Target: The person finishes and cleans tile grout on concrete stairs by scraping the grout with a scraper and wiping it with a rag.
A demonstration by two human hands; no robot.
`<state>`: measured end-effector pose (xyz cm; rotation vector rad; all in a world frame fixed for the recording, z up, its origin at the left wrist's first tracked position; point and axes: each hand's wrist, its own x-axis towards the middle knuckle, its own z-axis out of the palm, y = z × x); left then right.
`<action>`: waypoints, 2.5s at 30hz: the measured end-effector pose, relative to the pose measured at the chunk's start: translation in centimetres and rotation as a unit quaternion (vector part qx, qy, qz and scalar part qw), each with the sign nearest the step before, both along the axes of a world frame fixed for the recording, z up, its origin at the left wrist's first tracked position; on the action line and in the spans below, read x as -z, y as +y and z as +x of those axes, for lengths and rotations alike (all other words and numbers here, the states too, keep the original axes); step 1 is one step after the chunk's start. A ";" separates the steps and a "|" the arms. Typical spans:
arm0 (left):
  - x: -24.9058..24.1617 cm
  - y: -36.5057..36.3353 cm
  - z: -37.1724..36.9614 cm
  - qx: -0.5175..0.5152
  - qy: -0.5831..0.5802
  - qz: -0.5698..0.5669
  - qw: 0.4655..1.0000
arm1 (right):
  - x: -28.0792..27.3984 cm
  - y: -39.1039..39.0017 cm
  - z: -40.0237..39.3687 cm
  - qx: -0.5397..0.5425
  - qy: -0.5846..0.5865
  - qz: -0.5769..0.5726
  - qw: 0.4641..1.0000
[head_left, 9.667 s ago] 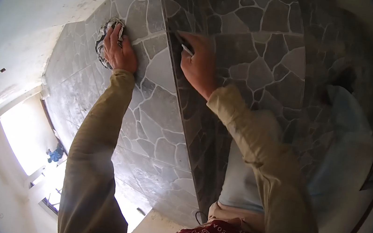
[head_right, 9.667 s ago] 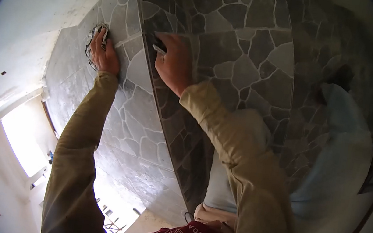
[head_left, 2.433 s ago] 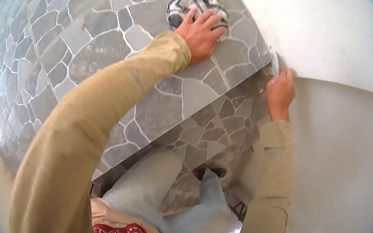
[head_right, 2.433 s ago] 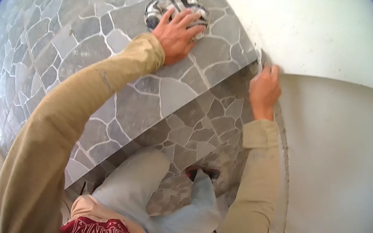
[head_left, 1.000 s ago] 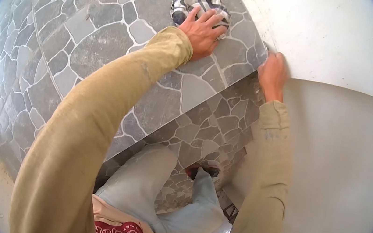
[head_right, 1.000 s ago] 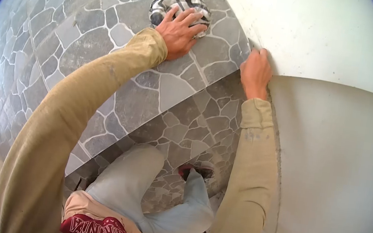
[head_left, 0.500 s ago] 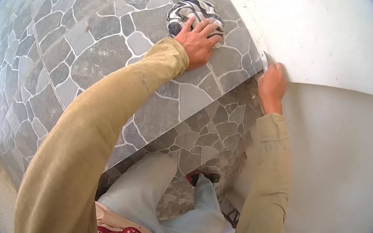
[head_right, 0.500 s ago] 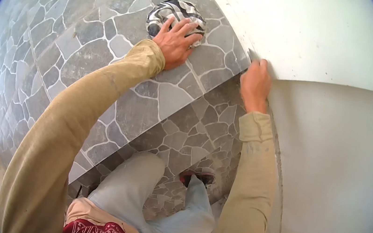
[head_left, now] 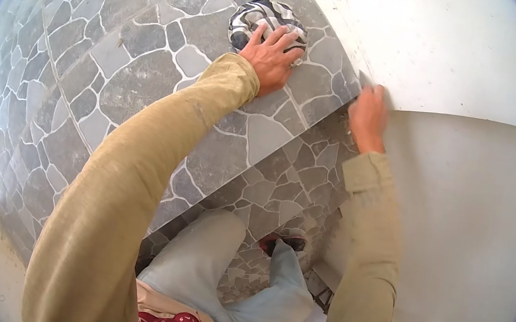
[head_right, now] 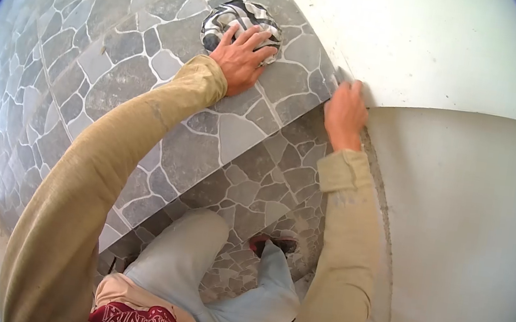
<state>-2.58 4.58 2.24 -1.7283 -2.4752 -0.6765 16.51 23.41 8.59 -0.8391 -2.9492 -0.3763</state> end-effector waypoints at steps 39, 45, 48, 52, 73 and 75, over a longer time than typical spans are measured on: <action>0.6 1.6 -0.1 0.064 0.040 -0.030 0.997 | -1.9 -0.4 -10.0 0.453 0.755 -0.473 0.036; 2.4 1.1 -1.0 0.015 0.001 -0.027 1.000 | -2.0 -1.5 -11.2 0.479 0.699 -0.526 0.065; 3.2 0.6 -1.6 0.003 -0.010 -0.022 1.000 | -3.0 -1.9 -11.7 0.496 0.710 -0.499 0.020; 3.2 0.8 -1.1 0.007 0.018 -0.016 1.000 | -1.5 -1.1 -11.8 0.486 0.724 -0.489 0.021; 1.9 0.8 -1.0 0.065 0.066 -0.028 0.995 | 0.4 -1.0 -11.3 0.467 0.756 -0.455 0.060; 1.5 0.7 -1.0 0.059 0.100 -0.042 0.992 | -1.0 -1.2 -9.7 0.444 0.772 -0.454 0.034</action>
